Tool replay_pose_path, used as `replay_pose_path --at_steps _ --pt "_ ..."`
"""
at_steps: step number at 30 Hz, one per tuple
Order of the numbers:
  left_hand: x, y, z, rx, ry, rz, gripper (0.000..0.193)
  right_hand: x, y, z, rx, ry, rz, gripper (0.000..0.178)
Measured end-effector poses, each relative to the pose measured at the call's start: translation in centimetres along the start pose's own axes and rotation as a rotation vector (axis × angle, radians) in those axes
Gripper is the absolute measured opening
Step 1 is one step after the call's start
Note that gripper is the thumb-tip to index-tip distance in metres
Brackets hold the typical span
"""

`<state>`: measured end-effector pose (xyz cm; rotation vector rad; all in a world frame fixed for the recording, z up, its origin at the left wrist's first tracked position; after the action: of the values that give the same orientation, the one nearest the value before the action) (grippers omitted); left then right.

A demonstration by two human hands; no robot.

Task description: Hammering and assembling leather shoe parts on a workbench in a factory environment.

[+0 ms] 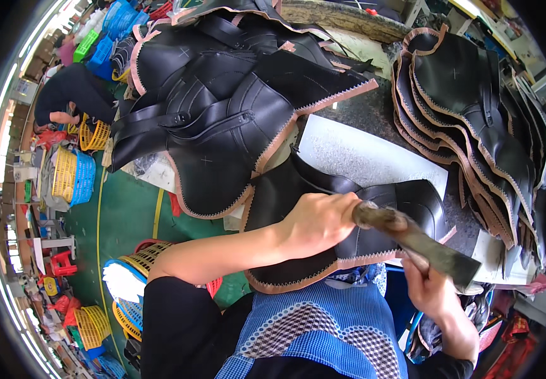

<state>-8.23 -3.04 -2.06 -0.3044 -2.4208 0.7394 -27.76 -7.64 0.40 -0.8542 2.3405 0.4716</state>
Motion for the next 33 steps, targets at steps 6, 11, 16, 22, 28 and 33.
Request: replay_pose_path --at_steps 6,11,16,22,28,33 --pt "-5.3 1.9 1.0 0.028 0.577 -0.631 0.020 2.4 -0.5 -2.1 0.374 -0.290 0.044 0.027" --pt "-5.1 1.8 1.1 -0.003 0.535 -0.596 0.016 3.2 -0.3 -2.1 0.324 -0.300 0.203 0.019" --pt "-3.9 1.3 0.2 0.025 0.346 -0.393 0.011 2.2 0.0 -3.0 0.385 -0.347 0.113 0.012" --pt "0.1 0.4 -0.4 0.100 -0.002 0.027 0.012 -3.0 1.1 -2.5 0.322 0.230 -0.551 0.026" --pt "-5.0 1.2 -4.6 0.363 0.541 -0.465 0.012 0.1 -2.2 -3.2 0.383 -0.288 0.107 0.012" --pt "-6.5 0.3 -8.2 -0.049 -0.052 -0.135 0.025 -1.5 -6.0 -1.3 0.260 -0.440 0.160 0.023"
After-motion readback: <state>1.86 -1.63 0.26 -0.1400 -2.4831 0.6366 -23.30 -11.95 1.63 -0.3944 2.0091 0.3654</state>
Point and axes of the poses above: each hand's wrist, its own y-axis away from the middle knuckle, its own z-axis out of the palm, x = y × z, the point moved 8 cm from there along -y, towards the middle knuckle, and after that the axes turned 11 degrees about x, right-handed, at the moved point
